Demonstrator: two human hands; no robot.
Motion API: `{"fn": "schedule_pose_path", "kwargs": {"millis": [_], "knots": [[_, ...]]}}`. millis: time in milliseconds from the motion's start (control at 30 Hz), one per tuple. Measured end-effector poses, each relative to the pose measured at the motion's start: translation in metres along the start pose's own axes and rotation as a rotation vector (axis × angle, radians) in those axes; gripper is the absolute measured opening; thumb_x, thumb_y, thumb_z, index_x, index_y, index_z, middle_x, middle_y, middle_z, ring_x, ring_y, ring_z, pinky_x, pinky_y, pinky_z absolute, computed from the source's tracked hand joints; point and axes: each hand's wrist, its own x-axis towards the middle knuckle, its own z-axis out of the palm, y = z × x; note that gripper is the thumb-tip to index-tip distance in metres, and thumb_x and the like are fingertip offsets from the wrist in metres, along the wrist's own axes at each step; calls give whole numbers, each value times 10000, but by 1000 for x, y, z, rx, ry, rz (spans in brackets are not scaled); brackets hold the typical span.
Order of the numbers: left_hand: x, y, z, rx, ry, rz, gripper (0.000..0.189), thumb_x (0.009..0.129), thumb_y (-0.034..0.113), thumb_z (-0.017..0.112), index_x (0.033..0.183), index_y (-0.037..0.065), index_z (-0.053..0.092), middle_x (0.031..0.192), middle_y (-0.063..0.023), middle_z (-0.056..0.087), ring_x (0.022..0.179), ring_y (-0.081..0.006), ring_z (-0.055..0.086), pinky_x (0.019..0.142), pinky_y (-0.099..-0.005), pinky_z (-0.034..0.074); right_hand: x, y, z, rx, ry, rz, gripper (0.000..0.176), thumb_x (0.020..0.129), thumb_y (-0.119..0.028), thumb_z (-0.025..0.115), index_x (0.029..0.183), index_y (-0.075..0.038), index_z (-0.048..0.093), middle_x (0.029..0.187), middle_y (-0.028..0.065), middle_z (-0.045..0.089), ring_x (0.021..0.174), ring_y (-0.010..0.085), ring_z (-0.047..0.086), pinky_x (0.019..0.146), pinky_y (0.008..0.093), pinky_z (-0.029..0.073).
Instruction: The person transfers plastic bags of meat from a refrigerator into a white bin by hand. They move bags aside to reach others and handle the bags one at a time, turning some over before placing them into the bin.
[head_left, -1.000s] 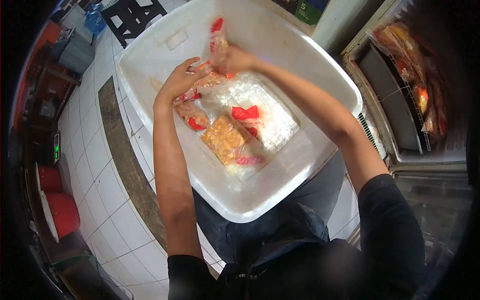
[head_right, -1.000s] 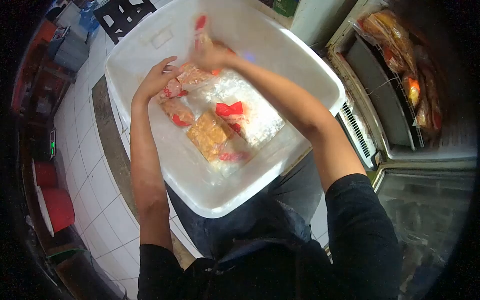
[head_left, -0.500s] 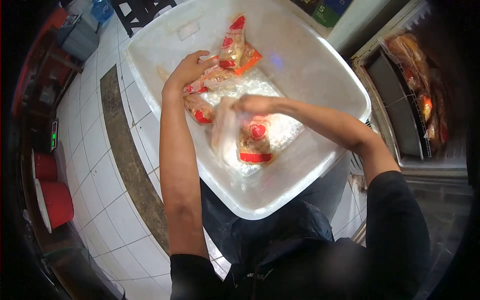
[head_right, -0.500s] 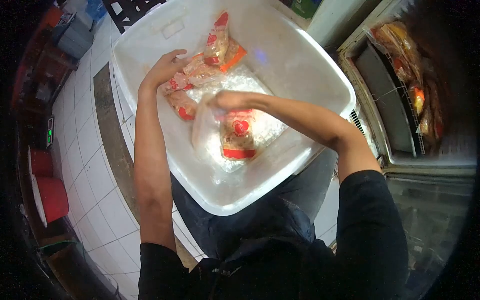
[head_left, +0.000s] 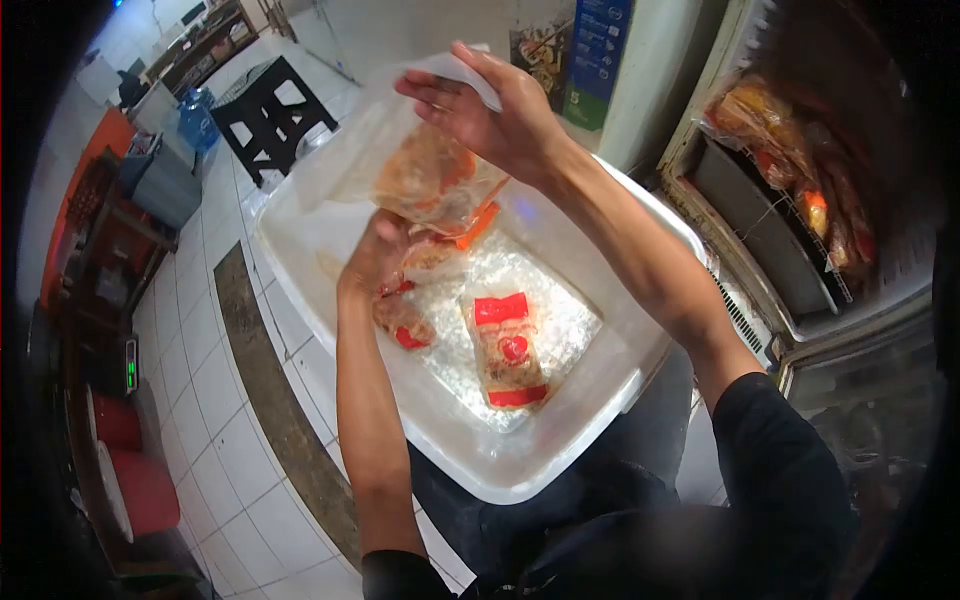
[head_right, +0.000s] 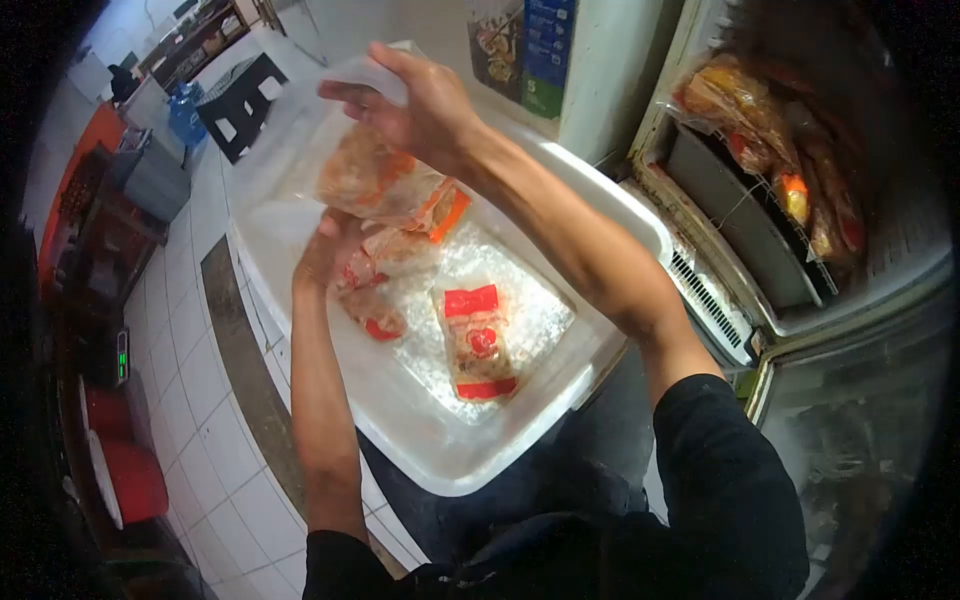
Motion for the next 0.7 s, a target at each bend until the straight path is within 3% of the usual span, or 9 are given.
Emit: {"fn": "schedule_pose_path", "kwargs": {"millis": [100, 133, 233, 367, 433, 500, 567, 633, 700], "knots": [[16, -27, -20, 485, -39, 67, 421, 729, 153, 816, 1067, -8, 625, 1060, -69, 662, 920, -138, 625, 756, -237, 497, 22, -8, 21, 3, -48, -48, 231, 1012, -263, 441, 1074, -42, 470, 1283, 183, 538, 1237, 291, 511, 988, 379, 420], [17, -23, -7, 626, 43, 103, 324, 750, 169, 798, 978, -14, 659, 912, -35, 681, 822, -110, 617, 731, -251, 489, 29, -8, 24, 14, -58, -44, 217, 1011, -258, 445, 1054, -48, 470, 1286, 183, 537, 1238, 289, 510, 993, 378, 416], [21, -17, 16, 540, 365, 182, 274, 803, 186, 758, 966, -11, 660, 840, -16, 667, 734, -88, 594, 687, -241, 472, 48, -10, 18, 64, -44, -2, 231, 1009, -272, 455, 1066, -48, 468, 1285, 184, 540, 1239, 279, 506, 990, 383, 421], [5, -10, 23, 465, 431, 184, 247, 849, 209, 718, 954, -7, 658, 817, -14, 651, 723, -76, 576, 671, -230, 458, 56, -15, -35, 57, 76, 123, 364, 997, -395, 470, 1086, -44, 506, 1258, 165, 568, 1183, 247, 544, 904, 353, 479], [-1, -10, 24, 511, 431, 182, 266, 864, 236, 708, 958, -7, 653, 817, -18, 649, 715, -78, 569, 656, -232, 452, 32, -24, -54, -27, 216, 202, 528, 953, -556, 468, 1072, -46, 531, 1236, 147, 583, 1048, 199, 597, 770, 285, 508], [-3, -6, 31, 570, 420, 181, 272, 868, 253, 705, 951, 0, 649, 800, -10, 636, 701, -74, 553, 635, -231, 439, 3, -33, -97, -236, 203, 168, 635, 910, -666, 437, 1068, -59, 539, 1216, 136, 588, 923, 166, 610, 696, 223, 485], [-4, -6, 41, 563, 420, 164, 275, 874, 267, 701, 945, 7, 647, 782, 0, 621, 683, -67, 531, 613, -229, 421, -29, -23, -134, -356, 335, 53, 689, 891, -710, 409, 1123, -71, 523, 1208, 136, 583, 888, 147, 598, 696, 234, 479], [-2, -7, 48, 516, 432, 134, 276, 881, 279, 693, 938, 13, 646, 762, 13, 604, 661, -57, 504, 590, -225, 397, -55, 9, -132, -477, 470, 0, 819, 836, -787, 399, 1204, -60, 490, 1033, 106, 609, 852, 141, 579, 698, 236, 464], [1, -9, 49, 552, 443, 152, 286, 888, 298, 686, 938, 19, 645, 746, 27, 585, 649, -49, 481, 581, -222, 384, -76, 36, -127, -492, 375, 26, 854, 833, -786, 406, 1250, -44, 478, 1077, 110, 604, 908, 147, 583, 745, 258, 478]]}}
